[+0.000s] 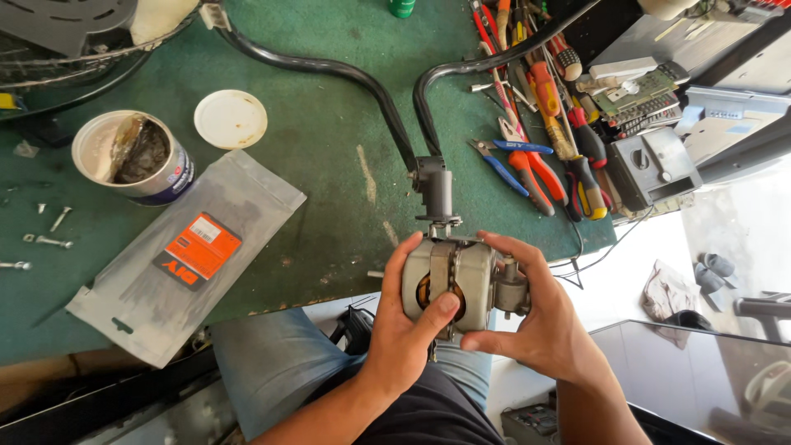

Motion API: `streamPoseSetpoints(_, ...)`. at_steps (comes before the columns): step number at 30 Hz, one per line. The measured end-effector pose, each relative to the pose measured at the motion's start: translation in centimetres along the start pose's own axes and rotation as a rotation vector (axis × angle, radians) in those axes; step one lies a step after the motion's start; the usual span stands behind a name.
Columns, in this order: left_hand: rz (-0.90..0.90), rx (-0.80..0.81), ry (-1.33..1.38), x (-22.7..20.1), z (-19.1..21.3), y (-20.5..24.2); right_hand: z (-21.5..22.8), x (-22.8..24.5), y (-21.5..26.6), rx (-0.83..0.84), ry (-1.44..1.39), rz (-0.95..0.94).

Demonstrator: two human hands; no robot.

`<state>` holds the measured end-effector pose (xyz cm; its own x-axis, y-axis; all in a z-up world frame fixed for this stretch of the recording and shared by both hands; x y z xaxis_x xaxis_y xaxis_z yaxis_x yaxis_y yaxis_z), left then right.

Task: The person holds a motor housing and uses a screwdriver to tighten screws on its casing. They then use pliers to strip the ends of wires and connect them to terminals on the motor.

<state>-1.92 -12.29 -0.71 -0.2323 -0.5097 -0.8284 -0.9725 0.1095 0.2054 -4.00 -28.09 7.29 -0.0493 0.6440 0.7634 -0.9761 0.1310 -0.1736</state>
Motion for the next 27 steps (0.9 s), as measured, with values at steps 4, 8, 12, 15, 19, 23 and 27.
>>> streamPoseSetpoints(4,0.031,-0.01,0.007,0.8,-0.1,0.4,0.6,-1.3,0.5,-0.031,0.029,-0.085)
streamPoseSetpoints(8,0.048,0.026,0.018,1.4,-0.5,0.2,0.8,-1.0,0.1,-0.007,-0.029,-0.126)
streamPoseSetpoints(12,0.055,0.063,0.042,1.2,-0.7,0.3,0.7,-1.1,0.0,0.025,0.005,-0.145)
streamPoseSetpoints(15,0.062,0.061,0.022,1.4,-0.6,0.1,0.8,-1.5,0.0,0.038,0.046,-0.171)
streamPoseSetpoints(19,0.077,0.053,-0.001,1.3,-0.6,-0.1,0.8,-0.9,-0.5,0.062,0.103,-0.093)
streamPoseSetpoints(23,0.094,0.083,0.062,1.0,-1.0,0.1,0.6,-0.4,-0.7,0.081,0.045,-0.067)
streamPoseSetpoints(27,0.079,0.096,0.061,0.7,-1.3,-0.1,0.6,-0.3,-1.0,0.097,0.0,-0.051)
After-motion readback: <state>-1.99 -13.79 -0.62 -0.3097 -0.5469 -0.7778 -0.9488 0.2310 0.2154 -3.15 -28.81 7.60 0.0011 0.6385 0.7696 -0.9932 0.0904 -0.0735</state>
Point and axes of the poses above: each hand's wrist, its own y-axis away from the middle knuckle, its own z-axis out of the back of the hand, x = y × z, the point moved 9 cm from there along -y, towards the middle knuckle, and after that the axes turned 13 degrees about -x, right-handed, at the moved point
